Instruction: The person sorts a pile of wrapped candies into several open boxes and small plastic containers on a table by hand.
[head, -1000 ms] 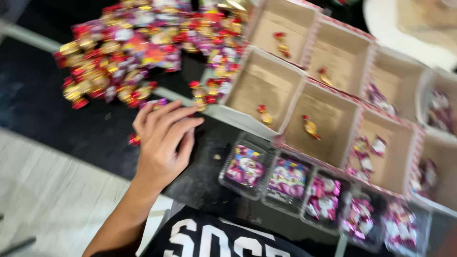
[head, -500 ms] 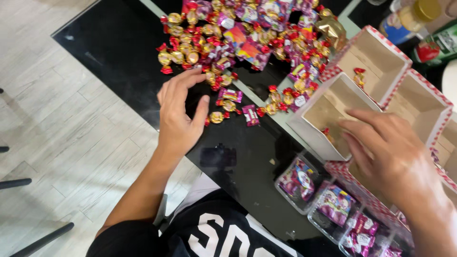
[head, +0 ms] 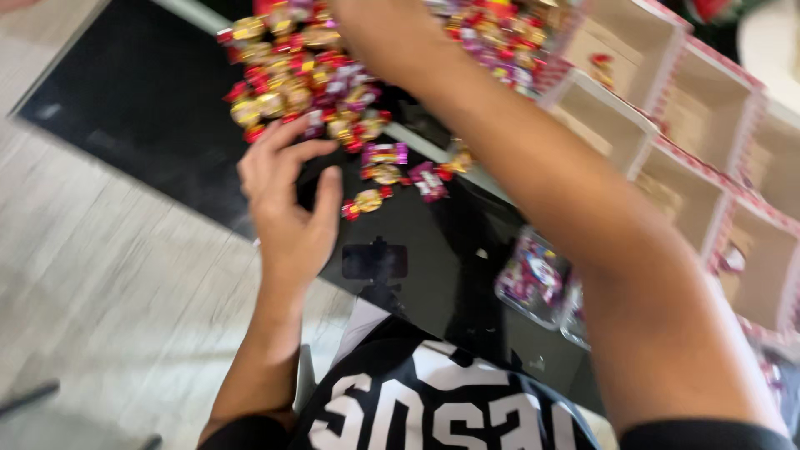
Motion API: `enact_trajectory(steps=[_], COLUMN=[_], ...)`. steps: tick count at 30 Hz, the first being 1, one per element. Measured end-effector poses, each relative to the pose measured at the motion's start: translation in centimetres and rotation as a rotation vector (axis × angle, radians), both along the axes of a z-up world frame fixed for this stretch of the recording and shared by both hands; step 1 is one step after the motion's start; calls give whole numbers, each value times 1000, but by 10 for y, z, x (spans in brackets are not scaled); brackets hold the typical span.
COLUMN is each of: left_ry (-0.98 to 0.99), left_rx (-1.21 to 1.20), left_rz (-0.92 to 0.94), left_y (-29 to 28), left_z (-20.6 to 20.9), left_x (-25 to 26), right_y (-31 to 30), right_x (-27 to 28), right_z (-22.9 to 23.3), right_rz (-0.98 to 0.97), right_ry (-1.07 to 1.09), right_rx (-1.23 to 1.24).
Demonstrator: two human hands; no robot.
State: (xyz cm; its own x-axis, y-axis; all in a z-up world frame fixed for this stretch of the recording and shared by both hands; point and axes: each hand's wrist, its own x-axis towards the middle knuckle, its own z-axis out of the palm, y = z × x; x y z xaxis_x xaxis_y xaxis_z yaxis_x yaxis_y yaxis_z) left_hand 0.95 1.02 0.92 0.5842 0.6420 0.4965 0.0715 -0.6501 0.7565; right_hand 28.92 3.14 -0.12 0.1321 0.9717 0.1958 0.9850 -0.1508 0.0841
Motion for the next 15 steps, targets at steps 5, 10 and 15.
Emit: enact_trajectory(steps=[5,10,15], left_ry=[40,29,35], left_rx=[25,48,100], left_rz=[-73,-91,-123], left_y=[-3,-15,-10], left_z=[6,10,-8], left_x=[2,5,0], right_y=[33,32,-48], right_x=[8,-8,-38], right_z=[-32,-32,29], right_rz=[39,-19,-10], right_ry=[-130,-61,-34], right_rx=[372,555,619])
